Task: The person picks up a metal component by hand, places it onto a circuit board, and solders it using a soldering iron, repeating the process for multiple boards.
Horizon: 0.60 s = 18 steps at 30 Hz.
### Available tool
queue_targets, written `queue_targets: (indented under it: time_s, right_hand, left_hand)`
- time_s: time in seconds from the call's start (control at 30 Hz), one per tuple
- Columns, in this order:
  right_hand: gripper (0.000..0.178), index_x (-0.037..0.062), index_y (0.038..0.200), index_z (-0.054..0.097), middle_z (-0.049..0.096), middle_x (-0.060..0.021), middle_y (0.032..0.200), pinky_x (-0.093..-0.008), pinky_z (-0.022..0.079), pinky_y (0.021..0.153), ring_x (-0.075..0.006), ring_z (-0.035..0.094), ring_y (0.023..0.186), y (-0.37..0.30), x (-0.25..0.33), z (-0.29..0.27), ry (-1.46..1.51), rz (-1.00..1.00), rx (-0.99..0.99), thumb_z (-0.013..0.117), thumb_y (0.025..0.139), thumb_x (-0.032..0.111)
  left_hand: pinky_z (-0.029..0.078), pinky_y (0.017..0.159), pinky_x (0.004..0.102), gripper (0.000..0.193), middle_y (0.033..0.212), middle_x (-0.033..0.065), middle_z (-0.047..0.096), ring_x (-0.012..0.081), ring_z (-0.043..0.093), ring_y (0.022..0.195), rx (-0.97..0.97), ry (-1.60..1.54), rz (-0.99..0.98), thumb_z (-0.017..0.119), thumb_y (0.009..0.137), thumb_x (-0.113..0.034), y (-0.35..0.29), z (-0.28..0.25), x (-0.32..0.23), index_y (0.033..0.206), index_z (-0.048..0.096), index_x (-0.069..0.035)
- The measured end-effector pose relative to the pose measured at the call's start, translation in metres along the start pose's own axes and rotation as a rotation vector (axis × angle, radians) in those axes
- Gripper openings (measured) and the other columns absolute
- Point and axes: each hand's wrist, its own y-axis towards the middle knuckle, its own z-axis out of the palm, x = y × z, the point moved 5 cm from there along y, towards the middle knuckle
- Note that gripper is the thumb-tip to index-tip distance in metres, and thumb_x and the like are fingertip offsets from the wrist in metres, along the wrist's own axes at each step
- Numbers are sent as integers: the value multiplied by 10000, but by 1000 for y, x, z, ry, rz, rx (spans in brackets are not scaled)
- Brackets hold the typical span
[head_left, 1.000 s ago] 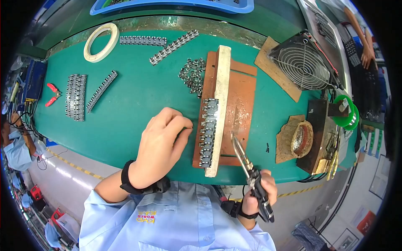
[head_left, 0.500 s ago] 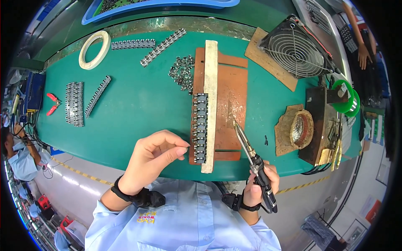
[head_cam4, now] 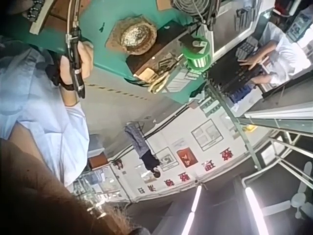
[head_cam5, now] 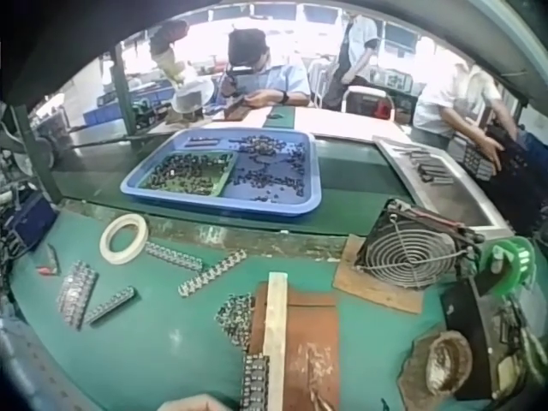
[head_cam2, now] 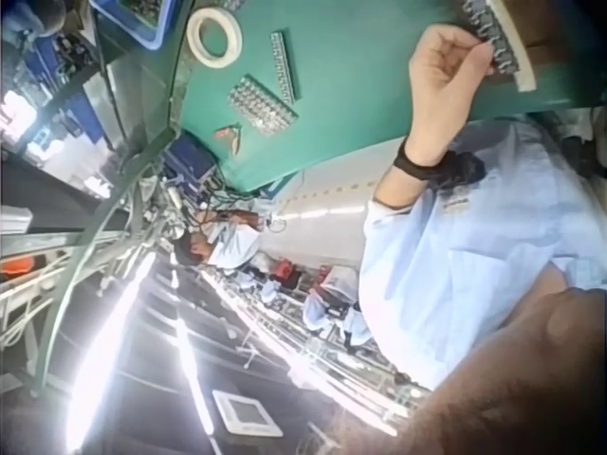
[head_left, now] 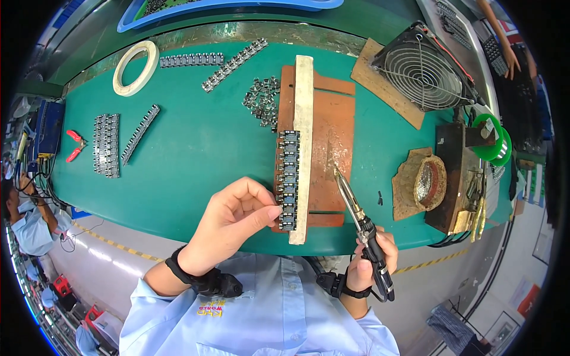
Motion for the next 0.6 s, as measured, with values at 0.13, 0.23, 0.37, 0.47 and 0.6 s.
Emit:
queue_targets:
  time_s: [0.13, 0.23, 0.37, 0.47, 0.6]
  right_hand:
    - [521, -14, 1037, 511, 497, -102, 752, -293, 401, 593, -176, 472, 630, 0, 0, 0, 2, 8, 3, 662, 732, 381]
    - [524, -15, 1036, 510, 495, -102, 746, -294, 401, 591, -176, 471, 629, 0, -1, 0, 3, 12, 10, 663, 731, 383]
    - [528, -15, 1037, 509, 495, -101, 744, -295, 401, 589, -176, 470, 632, 0, -1, -1, 8, 9, 7, 662, 730, 386]
    - [526, -12, 1038, 508, 494, -98, 743, -292, 398, 588, -173, 465, 624, 0, -1, -1, 9, -1, 4, 660, 730, 386]
    - [525, -7, 1040, 508, 493, -94, 735, -290, 393, 598, -169, 461, 618, -1, -2, -2, 16, 6, -14, 660, 730, 388]
  left_hand:
    - [460, 692, 223, 79, 833, 45, 573, 105, 567, 758, 12, 22, -12, 575, 841, -32, 1, 0, 1, 864, 500, -21]
    - [466, 690, 238, 58, 836, 52, 583, 112, 578, 768, 32, 42, 9, 547, 853, -7, 2, -2, 2, 884, 498, -1]
    - [464, 705, 241, 53, 839, 57, 591, 116, 580, 768, 41, 25, 7, 548, 850, -8, 3, -4, 2, 887, 514, 7]
    - [462, 714, 243, 47, 841, 62, 598, 118, 581, 767, 38, 23, -36, 547, 847, -9, 3, -4, 1, 883, 528, 13]
    - [457, 713, 232, 59, 816, 45, 576, 116, 572, 751, 15, 7, -69, 577, 824, -23, 2, -5, 1, 852, 527, -11]
